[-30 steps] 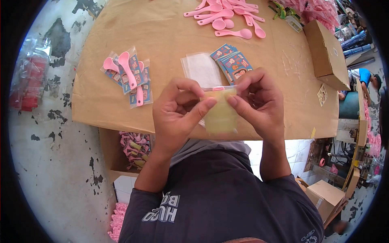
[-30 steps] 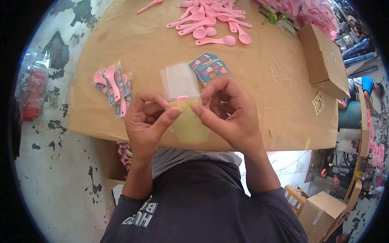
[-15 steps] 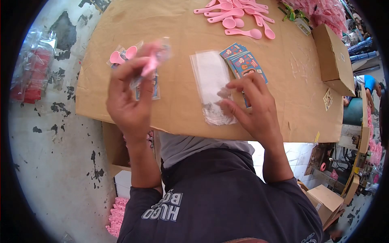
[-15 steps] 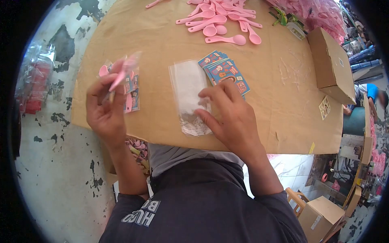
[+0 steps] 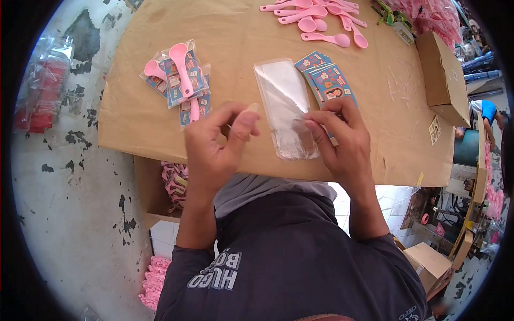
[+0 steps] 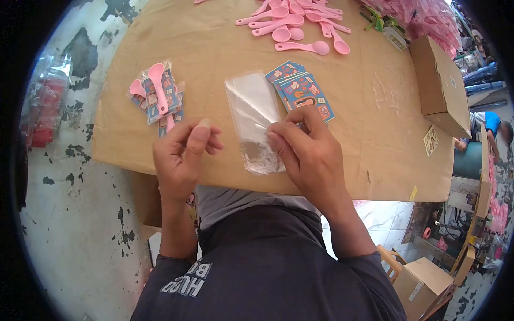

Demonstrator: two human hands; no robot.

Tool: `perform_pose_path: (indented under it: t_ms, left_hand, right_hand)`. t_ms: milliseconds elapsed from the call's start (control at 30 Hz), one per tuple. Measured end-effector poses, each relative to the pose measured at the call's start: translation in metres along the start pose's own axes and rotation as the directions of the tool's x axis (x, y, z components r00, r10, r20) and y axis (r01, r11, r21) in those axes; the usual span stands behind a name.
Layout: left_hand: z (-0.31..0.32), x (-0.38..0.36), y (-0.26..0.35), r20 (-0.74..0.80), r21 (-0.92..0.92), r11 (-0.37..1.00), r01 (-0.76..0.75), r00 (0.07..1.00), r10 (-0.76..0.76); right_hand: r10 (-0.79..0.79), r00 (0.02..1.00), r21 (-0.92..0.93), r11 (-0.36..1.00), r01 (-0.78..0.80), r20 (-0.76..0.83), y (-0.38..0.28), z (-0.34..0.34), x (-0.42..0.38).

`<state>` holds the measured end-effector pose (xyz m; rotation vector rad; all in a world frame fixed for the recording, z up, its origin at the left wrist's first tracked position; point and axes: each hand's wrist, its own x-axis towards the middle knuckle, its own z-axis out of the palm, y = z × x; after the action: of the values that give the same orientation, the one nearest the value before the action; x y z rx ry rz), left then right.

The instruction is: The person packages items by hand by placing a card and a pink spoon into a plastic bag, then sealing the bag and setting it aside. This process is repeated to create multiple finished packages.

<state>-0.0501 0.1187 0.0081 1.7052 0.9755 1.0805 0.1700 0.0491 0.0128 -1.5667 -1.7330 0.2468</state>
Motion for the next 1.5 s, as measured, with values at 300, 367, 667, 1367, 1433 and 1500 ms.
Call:
perform_pose_path:
  t_ms: [300, 367, 667, 1367, 1433, 1500]
  left_hand:
    - [0.024, 0.006, -0.001, 0.428, -0.286, 0.852, 0.438, 0.854, -0.295]
    - [0.025, 0.007, -0.002, 0.431, -0.319, 0.840, 0.438, 0.857, -0.283]
    - [0.026, 0.010, 0.002, 0.275, -0.659, 0.637, 0.401, 0.916, -0.292]
    - [0.031, 0.007, -0.004, 0.156, -0.755, 0.580, 0.305, 0.943, -0.293]
    - [0.034, 0.009, -0.004, 0.136, -0.774, 0.565, 0.286, 0.946, -0.294]
    - [0.039, 0.010, -0.003, 0.122, -0.792, 0.546, 0.273, 0.947, -0.296]
  right_hand:
    - [-0.088, 0.991, 0.148, 0.986, 0.073, 0.099, -0.018, -0.015, -0.003]
    - [-0.092, 0.990, 0.252, 0.966, 0.063, 0.105, -0.011, -0.020, 0.000]
    - [0.352, 0.924, -0.130, 0.919, -0.372, -0.151, 0.052, -0.026, 0.012]
    - [0.471, 0.879, 0.614, 0.673, -0.412, 0.073, 0.016, -0.037, -0.001]
    - [0.484, 0.865, 0.631, 0.631, -0.451, 0.134, 0.008, -0.036, -0.004]
    - [0.509, 0.834, 0.671, 0.543, -0.504, 0.214, 0.003, -0.031, -0.006]
